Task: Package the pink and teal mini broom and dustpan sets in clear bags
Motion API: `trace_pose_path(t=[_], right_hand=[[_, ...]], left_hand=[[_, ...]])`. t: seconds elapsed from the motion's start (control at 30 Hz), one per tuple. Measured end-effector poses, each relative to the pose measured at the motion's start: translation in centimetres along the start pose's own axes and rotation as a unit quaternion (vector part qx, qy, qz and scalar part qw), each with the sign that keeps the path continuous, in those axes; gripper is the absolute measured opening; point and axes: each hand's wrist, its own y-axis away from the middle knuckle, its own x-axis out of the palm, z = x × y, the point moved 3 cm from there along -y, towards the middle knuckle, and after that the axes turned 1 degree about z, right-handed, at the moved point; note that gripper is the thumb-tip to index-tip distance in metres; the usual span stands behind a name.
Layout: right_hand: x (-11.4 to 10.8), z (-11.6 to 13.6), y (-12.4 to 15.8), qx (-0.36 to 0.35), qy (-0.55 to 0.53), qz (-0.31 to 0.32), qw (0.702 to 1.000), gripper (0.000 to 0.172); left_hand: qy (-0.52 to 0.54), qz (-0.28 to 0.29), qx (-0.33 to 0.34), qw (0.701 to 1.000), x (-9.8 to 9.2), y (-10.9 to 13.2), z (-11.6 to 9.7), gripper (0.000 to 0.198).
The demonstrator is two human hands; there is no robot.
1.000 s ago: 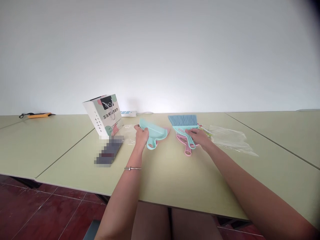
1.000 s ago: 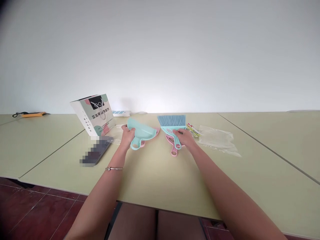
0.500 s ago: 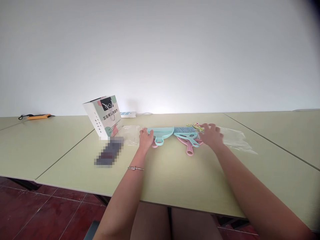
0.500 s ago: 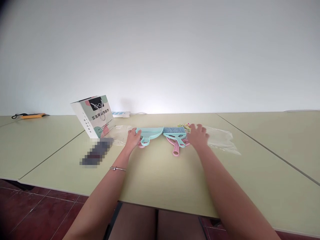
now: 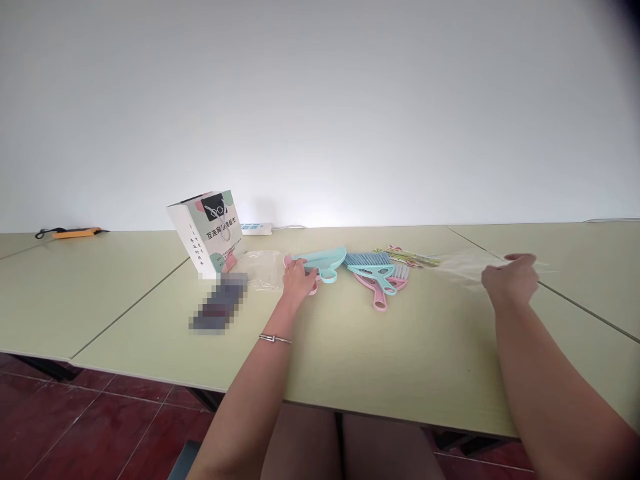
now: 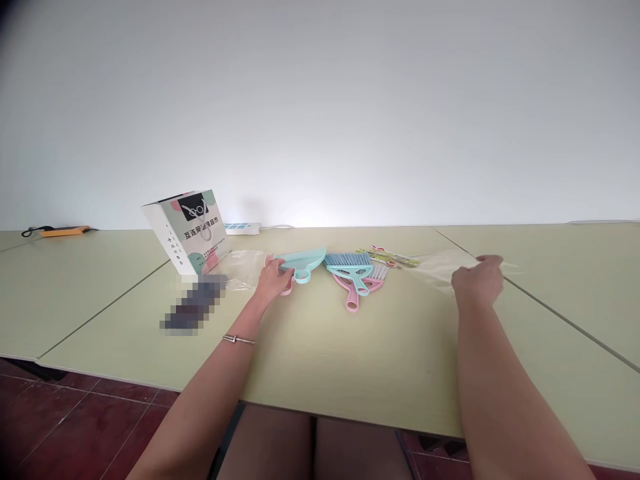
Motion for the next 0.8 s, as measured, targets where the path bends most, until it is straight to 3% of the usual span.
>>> trace_pose_path(t=[0.07,0.13,0.23,0.3,0.33,0.43,0.5,0.6,0.67,0.73,0.8], right_hand=[[-1.2,0.6,0.2,0.036,-0.038,-0.115,0.992,0.042],[-1.9,2.4,0.8,-0.001,-0.098,-0.19,0.977,0.035],[-1.2,6.6,2.3,-0.085,-0.22,-0.18,0.955,0.024],[-0.1,9.4,3.9,-0.091,-0.318,-0.135,0.934,0.016],[0.4,10.7,4.9,-0.086,-0.361,-0.118,0.921,0.015],[1.7,14.2,8.1,-0.084,-0.456,0.018,0.886,0.022],[2.1,16.0,10.1,-0.096,-0.48,0.122,0.863,0.024],[1.9,17.4,12.1,-0.148,-0.515,0.22,0.815,0.024],[1.9,17.2,11.8,-0.187,-0.527,0.217,0.8,0.022],[2.3,15.7,10.1,-0.198,-0.504,0.151,0.827,0.018],[3.0,13.0,7.2,-0.167,-0.441,0.045,0.881,0.017]], left_hand=[[-0.039,-0.01,-0.01,0.999,0.0,0.2,-0.2,0.039],[-0.055,-0.03,-0.014,0.998,-0.1,0.4,-0.5,0.037],[-0.038,-0.092,0.012,0.995,-0.8,1.0,-1.4,0.033],[-0.002,-0.104,0.086,0.991,-1.1,1.8,-2.4,0.035],[0.012,-0.082,0.147,0.986,-1.1,2.3,-3.1,0.039],[0.009,0.032,0.342,0.939,-0.5,4.3,-5.2,0.067],[-0.024,0.041,0.409,0.911,0.0,5.1,-5.9,0.076],[-0.065,-0.053,0.415,0.906,-0.1,4.7,-5.6,0.04],[-0.082,-0.127,0.4,0.904,-1.1,3.8,-4.8,0.026],[-0.086,-0.216,0.366,0.901,-2.9,2.6,-3.6,0.023],[-0.087,-0.322,0.275,0.902,-5.3,1.6,-1.9,0.026]])
